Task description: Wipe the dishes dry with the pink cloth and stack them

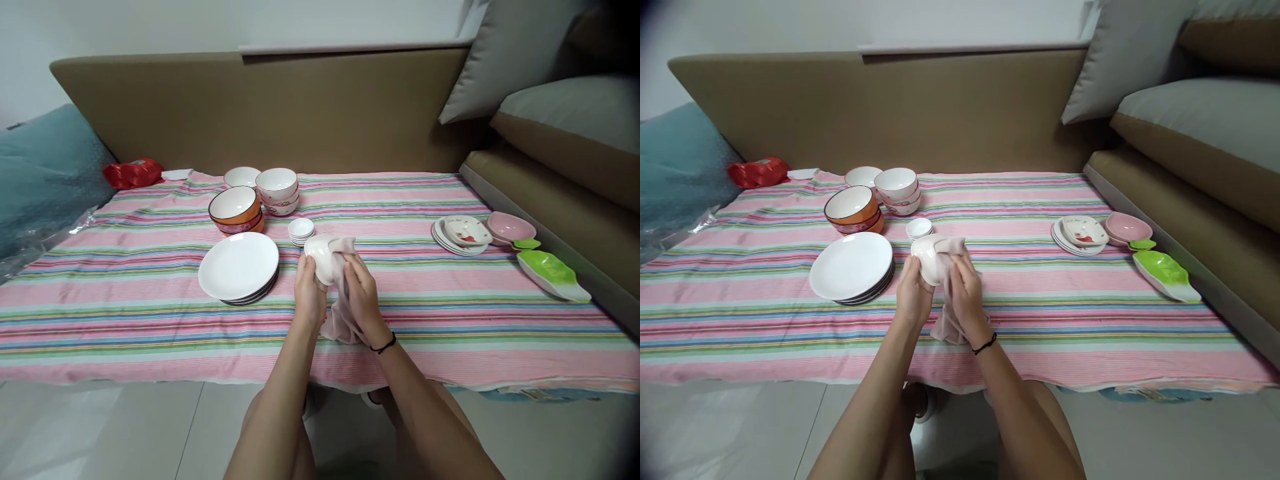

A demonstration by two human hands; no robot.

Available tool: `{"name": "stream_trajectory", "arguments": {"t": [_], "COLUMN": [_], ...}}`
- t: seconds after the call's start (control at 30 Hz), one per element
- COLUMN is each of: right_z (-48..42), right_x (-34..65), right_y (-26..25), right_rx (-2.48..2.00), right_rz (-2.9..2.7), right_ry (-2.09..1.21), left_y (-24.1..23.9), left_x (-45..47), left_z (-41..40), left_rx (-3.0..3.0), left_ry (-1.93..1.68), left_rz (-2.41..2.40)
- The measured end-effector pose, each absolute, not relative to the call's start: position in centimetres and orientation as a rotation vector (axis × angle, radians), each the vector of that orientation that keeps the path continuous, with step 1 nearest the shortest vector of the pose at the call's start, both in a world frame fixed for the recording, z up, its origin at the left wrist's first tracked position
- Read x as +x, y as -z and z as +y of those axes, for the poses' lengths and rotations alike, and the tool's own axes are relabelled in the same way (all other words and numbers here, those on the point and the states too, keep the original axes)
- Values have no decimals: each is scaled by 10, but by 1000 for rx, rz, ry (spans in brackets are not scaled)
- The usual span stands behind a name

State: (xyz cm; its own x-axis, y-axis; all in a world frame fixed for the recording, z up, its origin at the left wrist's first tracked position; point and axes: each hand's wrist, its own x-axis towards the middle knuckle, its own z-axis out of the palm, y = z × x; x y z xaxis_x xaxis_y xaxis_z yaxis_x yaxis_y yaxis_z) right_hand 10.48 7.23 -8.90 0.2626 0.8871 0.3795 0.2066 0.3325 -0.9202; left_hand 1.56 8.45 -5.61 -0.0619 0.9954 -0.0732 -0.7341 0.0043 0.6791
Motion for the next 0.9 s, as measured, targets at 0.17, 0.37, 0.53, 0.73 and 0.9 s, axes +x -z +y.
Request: {"name": "stream_trajectory", "arguments": {"t": [0.17,0.37,0.53,0.73,0.9], "right_z": [69,69,74,72,65], "right_x": [105,109,107,110,110], "right_y": [82,82,83,83,77], "right_rx": [-1114,-1112,-1141,-1155,-1148], "right_rz": [-1640,-1530,-1052,-1332,-1541], "right_ry": [-295,-415,-729,-362,-146], "left_y": [57,58,55,53,58], "left_x": [6,-3,4,9,11], "left_z": [86,80,71,69,71], "left_rx": [510,779,931,984,1099], "left_ry": [-1451,-1250,-1144,-1134,-1153], "left_rz": [656,758,765,779,798]}}
